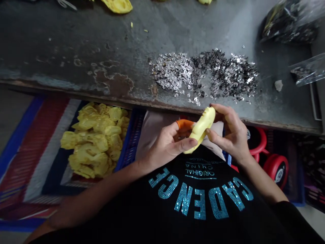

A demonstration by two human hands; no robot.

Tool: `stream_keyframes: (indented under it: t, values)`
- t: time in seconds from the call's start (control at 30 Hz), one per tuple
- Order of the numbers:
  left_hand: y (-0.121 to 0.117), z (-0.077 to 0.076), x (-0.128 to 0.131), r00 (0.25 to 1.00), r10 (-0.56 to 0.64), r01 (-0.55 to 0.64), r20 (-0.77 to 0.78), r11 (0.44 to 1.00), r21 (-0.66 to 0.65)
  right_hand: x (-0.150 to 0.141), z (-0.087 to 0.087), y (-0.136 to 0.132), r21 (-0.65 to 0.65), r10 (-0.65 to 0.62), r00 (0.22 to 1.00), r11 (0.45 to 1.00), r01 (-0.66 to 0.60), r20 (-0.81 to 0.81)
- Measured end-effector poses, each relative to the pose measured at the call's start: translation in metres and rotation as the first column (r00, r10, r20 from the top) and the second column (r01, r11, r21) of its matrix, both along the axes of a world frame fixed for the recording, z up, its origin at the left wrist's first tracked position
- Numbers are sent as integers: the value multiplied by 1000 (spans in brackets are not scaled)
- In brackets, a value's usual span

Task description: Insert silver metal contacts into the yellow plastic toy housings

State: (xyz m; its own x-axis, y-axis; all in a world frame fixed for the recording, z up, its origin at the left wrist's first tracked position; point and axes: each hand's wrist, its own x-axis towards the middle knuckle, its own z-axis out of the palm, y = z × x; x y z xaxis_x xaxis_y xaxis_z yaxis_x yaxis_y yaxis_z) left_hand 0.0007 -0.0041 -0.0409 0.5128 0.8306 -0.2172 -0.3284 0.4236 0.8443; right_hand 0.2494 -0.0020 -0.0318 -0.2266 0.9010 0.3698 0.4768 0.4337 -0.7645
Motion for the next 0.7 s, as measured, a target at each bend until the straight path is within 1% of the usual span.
stream_keyframes:
  t: [0.07, 0.13, 0.17, 0.2, 0.23, 0.27, 0.33, 0.37, 0.43, 0.53, 0.63, 0.7]
  values:
    - [1, -7, -8, 993, -7, 17, 121, 996, -88, -5, 6, 8, -36, 92, 995, 995, -91, 32]
    - [2, -12, -18, 982, -30, 62, 186, 984, -170, -8, 13, 20, -69, 203, 975, 978, -197, 88]
    - [2, -13, -24, 979, -30, 71, 200, 977, -202, -8, 15, 29, -72, 234, 963, 972, -226, 135]
    - [2, -14, -29, 979, -14, 61, 203, 972, -227, -8, 16, 38, -56, 231, 951, 973, -224, 204]
    - [2, -15, -33, 980, 19, 30, 199, 970, -241, -8, 17, 48, -24, 193, 936, 981, -195, 295]
    - [2, -16, -38, 979, 70, -22, 192, 970, -242, -8, 17, 58, 22, 129, 911, 989, -149, 393]
    - [1, -16, -44, 970, 183, -142, 160, 961, -238, -9, 15, 76, 108, 4, 829, 991, -77, 559]
    - [1, -16, -45, 965, 222, -184, 140, 953, -242, -10, 14, 82, 127, -23, 792, 990, -69, 609]
    - [0, -15, -47, 960, 261, -228, 103, 939, -255, -14, 12, 91, 121, -7, 763, 988, -94, 646]
    - [-1, -15, -46, 963, 256, -227, 80, 938, -263, -21, 13, 95, 101, 47, 787, 985, -138, 615]
    - [-1, -17, -45, 966, 233, -200, 113, 949, -245, -29, 13, 96, 74, 79, 805, 986, -151, 588]
    - [-2, -18, -43, 960, 234, -193, 151, 950, -244, -32, 15, 97, 57, 65, 796, 991, -124, 602]
